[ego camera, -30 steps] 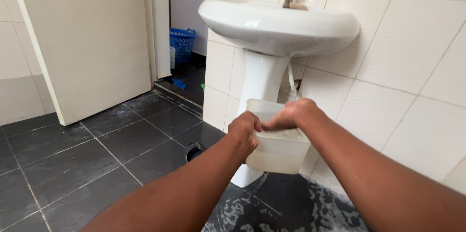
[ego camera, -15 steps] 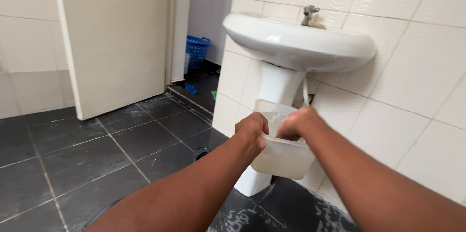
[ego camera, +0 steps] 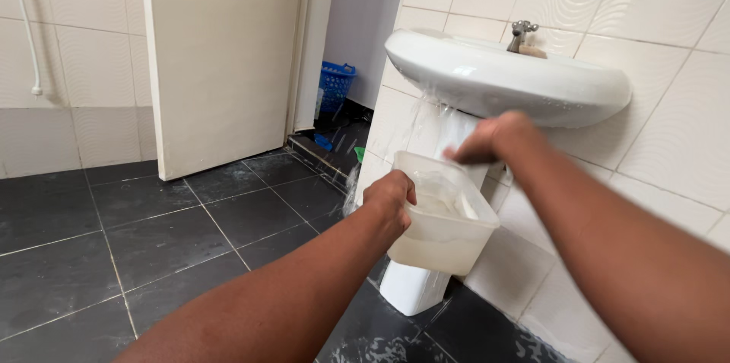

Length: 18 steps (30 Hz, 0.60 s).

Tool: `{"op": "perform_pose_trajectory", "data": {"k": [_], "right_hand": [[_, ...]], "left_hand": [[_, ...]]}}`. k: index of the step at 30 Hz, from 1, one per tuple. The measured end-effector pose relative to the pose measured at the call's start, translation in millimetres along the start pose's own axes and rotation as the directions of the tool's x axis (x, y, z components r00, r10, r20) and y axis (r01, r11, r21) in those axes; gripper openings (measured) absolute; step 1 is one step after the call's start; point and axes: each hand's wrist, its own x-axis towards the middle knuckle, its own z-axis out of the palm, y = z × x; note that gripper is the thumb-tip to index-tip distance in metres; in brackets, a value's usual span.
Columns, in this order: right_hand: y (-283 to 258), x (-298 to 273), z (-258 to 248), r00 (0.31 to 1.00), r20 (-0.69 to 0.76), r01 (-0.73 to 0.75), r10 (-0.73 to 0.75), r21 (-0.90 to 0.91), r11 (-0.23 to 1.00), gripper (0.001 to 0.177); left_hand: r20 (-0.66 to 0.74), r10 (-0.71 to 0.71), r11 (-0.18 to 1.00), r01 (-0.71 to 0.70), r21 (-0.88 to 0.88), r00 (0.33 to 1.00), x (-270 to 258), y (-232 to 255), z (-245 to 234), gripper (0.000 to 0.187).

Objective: The person fills a plastic container with water from a sink, uses a cloth to wipe their hands, and then washes their hands under the faucet while rinsing the cloth.

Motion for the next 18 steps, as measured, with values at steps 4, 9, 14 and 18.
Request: {"op": "perform_pose_trajectory", "data": {"k": [4, 9, 14, 18], "right_hand": [[12.1, 4.8, -47.2, 0.975, -0.222, -0.060, 0.032, -0.118, 0.991, 0.052], [7.7, 16.2, -74.6, 0.953, -0.299, -0.006, -0.038, -0.144, 0.990, 0.056], [-48.3, 44.9, -76.2, 0.983, -0.166, 0.065, -0.079, -0.090, 0.994, 0.062], [-97.4, 28.2, -25.1, 0.960, 0.238, 0.109, -0.145, 0.159, 0.981, 0.055]], "left_hand": [[-0.016, -0.009, 1.000, 0.009, -0.021, 1.000, -9.9, 1.4, 1.3, 0.038], [-0.001, -0.006, 1.000, 0.006, -0.020, 1.000, -9.2, -7.7, 8.9, 0.037], [0.057, -0.038, 0.999, 0.039, -0.014, 0.998, 8.5, -30.9, 31.3, 0.034], [0.001, -0.015, 0.999, 0.015, -0.036, 1.000, 19.0, -50.6, 53.3, 0.031]]}}
